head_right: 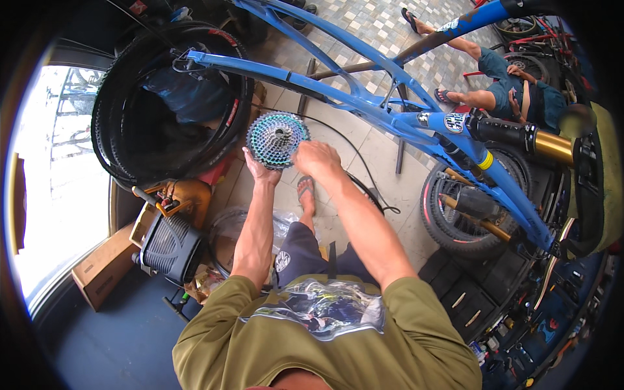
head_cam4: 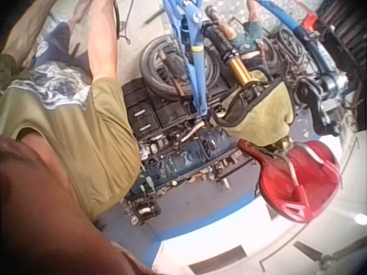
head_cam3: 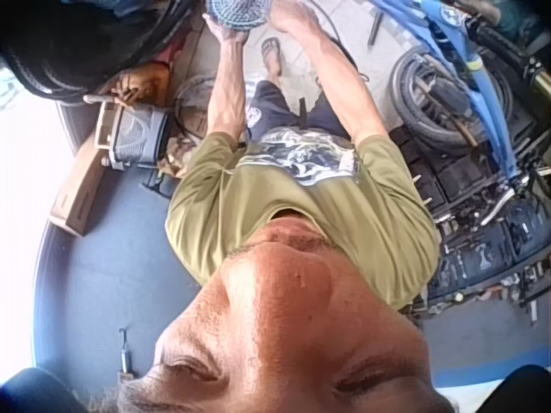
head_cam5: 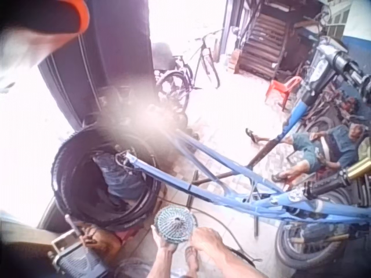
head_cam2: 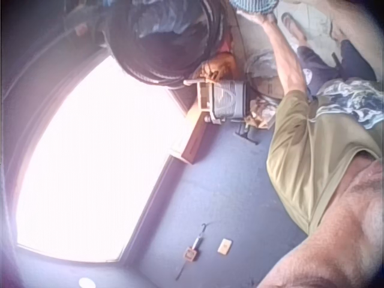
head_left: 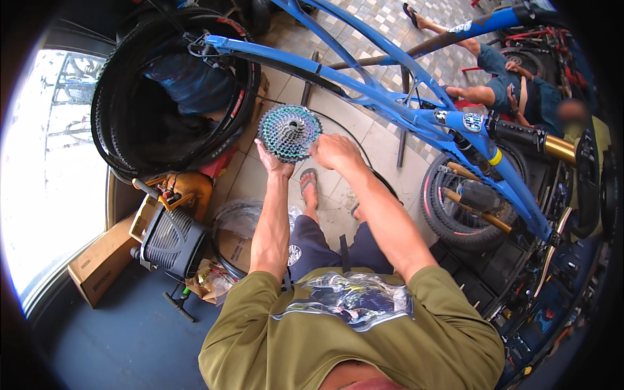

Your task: The person holds a bicycle cassette and uses a small brush to scrub between the sprockets. They rotate the cassette to access different areas and continue brushing throughout the clip.

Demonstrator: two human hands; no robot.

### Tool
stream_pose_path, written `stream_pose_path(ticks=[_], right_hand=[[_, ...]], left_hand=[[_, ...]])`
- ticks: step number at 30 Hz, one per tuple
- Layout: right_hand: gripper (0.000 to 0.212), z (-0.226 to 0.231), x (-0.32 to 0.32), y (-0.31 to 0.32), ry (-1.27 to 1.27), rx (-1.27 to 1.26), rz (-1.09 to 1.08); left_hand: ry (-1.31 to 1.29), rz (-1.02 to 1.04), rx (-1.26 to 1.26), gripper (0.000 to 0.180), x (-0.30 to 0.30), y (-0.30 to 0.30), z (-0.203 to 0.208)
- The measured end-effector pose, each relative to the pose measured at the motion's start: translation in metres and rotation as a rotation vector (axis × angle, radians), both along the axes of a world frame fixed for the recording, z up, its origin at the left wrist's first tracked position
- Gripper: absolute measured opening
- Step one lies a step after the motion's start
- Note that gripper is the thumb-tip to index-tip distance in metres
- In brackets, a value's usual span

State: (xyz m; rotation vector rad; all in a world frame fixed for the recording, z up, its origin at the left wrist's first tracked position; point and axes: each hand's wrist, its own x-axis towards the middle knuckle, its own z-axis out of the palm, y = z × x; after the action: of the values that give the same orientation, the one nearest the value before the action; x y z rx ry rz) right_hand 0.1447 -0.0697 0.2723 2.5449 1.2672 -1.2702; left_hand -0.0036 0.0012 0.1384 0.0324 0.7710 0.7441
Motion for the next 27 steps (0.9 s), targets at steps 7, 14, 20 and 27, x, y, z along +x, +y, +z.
stream_pose_path(ticks=[7,14,20,27], right_hand=[[0.035,0.002,0.002,-0.013,0.012,-0.071,-0.005],[0.036,0.006,0.015,0.007,0.019,-0.06,0.019],[0.026,0.021,0.01,0.021,-0.128,-0.018,0.12],[0.021,-0.005,0.006,0.014,-0.24,0.123,0.225]], left_hand=[[0.005,0.031,0.011,0.077,0.0,0.0,-0.013],[0.121,-0.05,0.072,0.077,-0.002,-0.003,-0.013],[0.212,-0.108,0.101,0.077,-0.012,-0.004,-0.027],[0.235,-0.127,0.187,0.077,-0.02,0.0,-0.041]])
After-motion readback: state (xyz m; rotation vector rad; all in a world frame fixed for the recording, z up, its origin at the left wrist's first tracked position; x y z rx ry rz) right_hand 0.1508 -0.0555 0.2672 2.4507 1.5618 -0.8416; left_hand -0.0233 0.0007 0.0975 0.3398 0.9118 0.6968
